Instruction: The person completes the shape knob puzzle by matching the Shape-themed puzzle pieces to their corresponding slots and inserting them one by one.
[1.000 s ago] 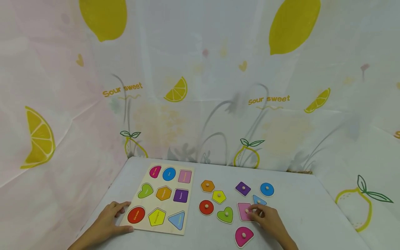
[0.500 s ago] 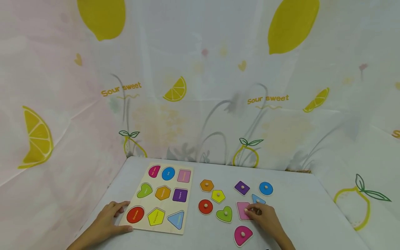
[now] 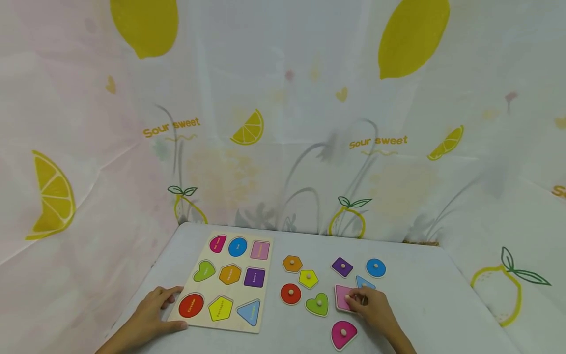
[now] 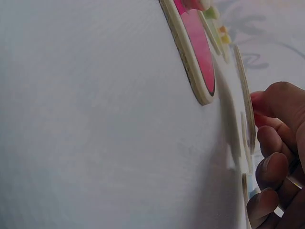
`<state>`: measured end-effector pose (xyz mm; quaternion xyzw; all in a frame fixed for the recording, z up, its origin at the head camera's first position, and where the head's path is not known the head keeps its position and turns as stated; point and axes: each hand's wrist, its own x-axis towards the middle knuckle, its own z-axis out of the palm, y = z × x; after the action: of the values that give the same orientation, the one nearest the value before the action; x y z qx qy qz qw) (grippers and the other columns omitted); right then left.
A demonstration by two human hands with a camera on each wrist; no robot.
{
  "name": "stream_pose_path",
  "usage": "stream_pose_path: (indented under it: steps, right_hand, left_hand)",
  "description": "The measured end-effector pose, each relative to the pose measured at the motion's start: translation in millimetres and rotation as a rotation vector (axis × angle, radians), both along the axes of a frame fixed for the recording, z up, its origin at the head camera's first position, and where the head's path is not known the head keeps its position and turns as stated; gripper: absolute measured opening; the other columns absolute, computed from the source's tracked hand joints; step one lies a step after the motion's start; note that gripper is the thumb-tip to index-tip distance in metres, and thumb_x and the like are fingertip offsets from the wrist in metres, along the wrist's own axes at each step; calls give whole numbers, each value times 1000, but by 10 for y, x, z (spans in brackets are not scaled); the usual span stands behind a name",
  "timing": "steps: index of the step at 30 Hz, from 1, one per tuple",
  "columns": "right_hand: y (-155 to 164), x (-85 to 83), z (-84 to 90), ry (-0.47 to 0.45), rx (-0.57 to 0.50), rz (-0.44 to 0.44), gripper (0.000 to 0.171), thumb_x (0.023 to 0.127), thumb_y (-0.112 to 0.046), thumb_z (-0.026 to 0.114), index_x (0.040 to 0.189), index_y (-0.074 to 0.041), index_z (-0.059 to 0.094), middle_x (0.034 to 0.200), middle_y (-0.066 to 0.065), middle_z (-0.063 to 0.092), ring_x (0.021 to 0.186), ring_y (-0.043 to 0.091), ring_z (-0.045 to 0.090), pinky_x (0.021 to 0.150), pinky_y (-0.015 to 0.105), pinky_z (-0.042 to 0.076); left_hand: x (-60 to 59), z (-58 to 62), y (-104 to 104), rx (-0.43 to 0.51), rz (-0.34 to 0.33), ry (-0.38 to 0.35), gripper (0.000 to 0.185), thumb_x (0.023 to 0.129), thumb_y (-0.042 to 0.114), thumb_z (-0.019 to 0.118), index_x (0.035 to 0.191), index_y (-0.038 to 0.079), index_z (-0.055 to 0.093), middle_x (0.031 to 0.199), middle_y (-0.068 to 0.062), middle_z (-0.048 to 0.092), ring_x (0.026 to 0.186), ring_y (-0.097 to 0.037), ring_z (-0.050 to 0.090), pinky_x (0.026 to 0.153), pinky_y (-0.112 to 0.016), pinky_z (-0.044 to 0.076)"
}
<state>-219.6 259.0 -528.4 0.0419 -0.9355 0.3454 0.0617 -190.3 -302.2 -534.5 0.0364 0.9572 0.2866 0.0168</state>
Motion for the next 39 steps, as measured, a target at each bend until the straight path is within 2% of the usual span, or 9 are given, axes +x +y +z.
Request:
stream_pose_path:
  steps: [9,15,20,23,28,34,39]
  right_hand:
    - [13,44,106,30,3,-19,10,88,-24,84,88,-16,77,67,-9,50,65,8,46,56,23,39]
    - [-22,28,110,42,-25,8,11,89,-26,83,89,-18,77,70,-10,51,68,7,48,58,23,40]
    - [-74,19,122,68,-22,15,9,88,-25,84,89,-19,77,70,-11,50,67,7,47,57,23,40]
    - [-127,-6,160,94,-15,26,7,88,-22,84,89,-19,77,69,-11,50,67,7,47,57,22,40]
    - [-258,-71,208,105,-9,74,9,89,-23,83,87,-22,74,68,-12,50,67,7,48,57,21,41]
    - [-448,-162,215,158,-18,103,9,90,-26,82,89,-21,75,70,-12,51,69,8,49,59,22,43]
    - [-526,-227,225,151,-14,136,10,90,-26,82,91,-19,76,70,-12,50,70,7,49,59,22,44]
  left_hand:
    - [-51,-47,81,12,-20,-11,95,63,46,97,138,3,60,97,-1,48,91,-19,44,73,-32,42]
    - [-45,-66,116,8,-7,-25,97,61,48,97,139,3,60,96,-1,49,90,-19,46,72,-31,44]
    - [-53,-71,159,12,22,-66,106,53,54,97,140,6,60,94,-2,50,89,-21,47,72,-32,51]
    - [-54,-89,168,3,22,-64,108,51,57,96,140,6,60,94,-3,50,88,-21,47,72,-32,54]
    - [-30,-101,107,-22,4,-39,105,55,55,96,139,4,59,95,-2,51,88,-20,48,70,-29,52]
    - [-73,-17,-15,-46,-20,-28,104,57,54,96,140,4,58,94,-2,51,87,-20,48,69,-29,51]
    - [-71,-22,-28,-38,-35,-26,102,59,53,95,140,3,58,94,-2,50,88,-20,47,69,-27,49]
